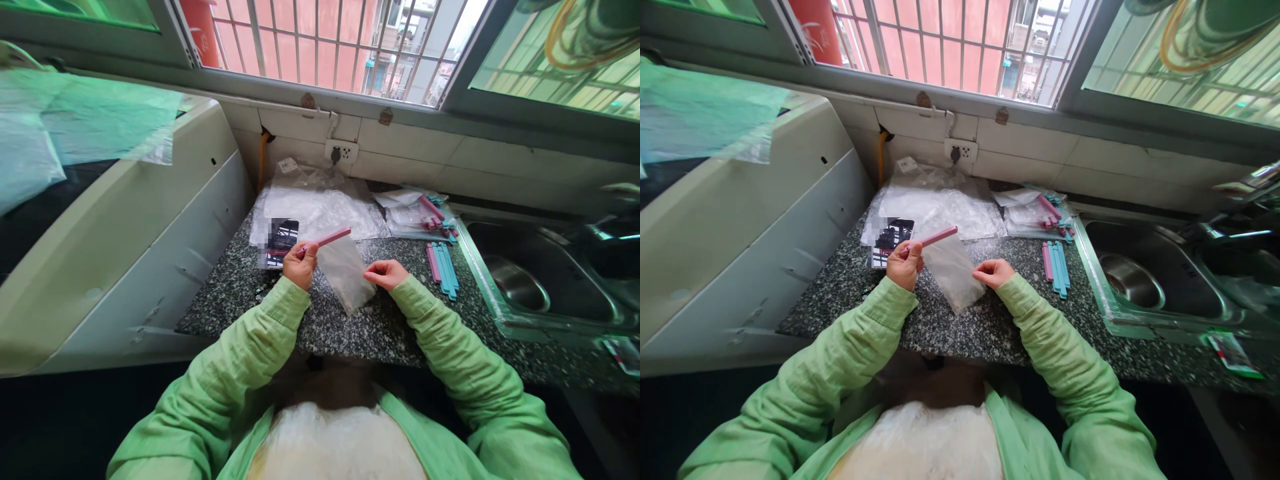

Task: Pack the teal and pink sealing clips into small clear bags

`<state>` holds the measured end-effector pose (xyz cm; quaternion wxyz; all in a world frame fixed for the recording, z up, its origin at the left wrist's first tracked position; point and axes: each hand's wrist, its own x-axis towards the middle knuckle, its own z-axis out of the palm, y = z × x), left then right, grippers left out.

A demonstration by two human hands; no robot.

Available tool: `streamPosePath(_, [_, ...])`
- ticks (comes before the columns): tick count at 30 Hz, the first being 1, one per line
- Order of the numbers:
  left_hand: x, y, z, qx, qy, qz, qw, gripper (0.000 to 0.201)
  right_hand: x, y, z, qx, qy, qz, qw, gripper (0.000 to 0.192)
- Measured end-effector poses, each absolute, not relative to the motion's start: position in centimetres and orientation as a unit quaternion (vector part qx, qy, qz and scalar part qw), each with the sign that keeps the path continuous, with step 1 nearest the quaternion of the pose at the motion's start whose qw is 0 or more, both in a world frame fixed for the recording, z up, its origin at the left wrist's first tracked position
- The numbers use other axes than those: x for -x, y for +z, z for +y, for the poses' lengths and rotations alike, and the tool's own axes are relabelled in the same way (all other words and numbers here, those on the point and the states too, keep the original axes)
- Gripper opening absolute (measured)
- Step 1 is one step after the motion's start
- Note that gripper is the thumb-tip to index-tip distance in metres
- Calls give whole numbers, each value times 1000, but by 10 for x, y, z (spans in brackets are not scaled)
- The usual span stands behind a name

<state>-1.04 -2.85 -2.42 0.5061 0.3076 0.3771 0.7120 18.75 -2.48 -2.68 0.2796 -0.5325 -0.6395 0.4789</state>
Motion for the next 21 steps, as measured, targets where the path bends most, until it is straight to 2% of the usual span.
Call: streamPosePath(21, [11,-28,-27,-302,723,347,516,41,-206,-26,-19,533,477,-676,179,25])
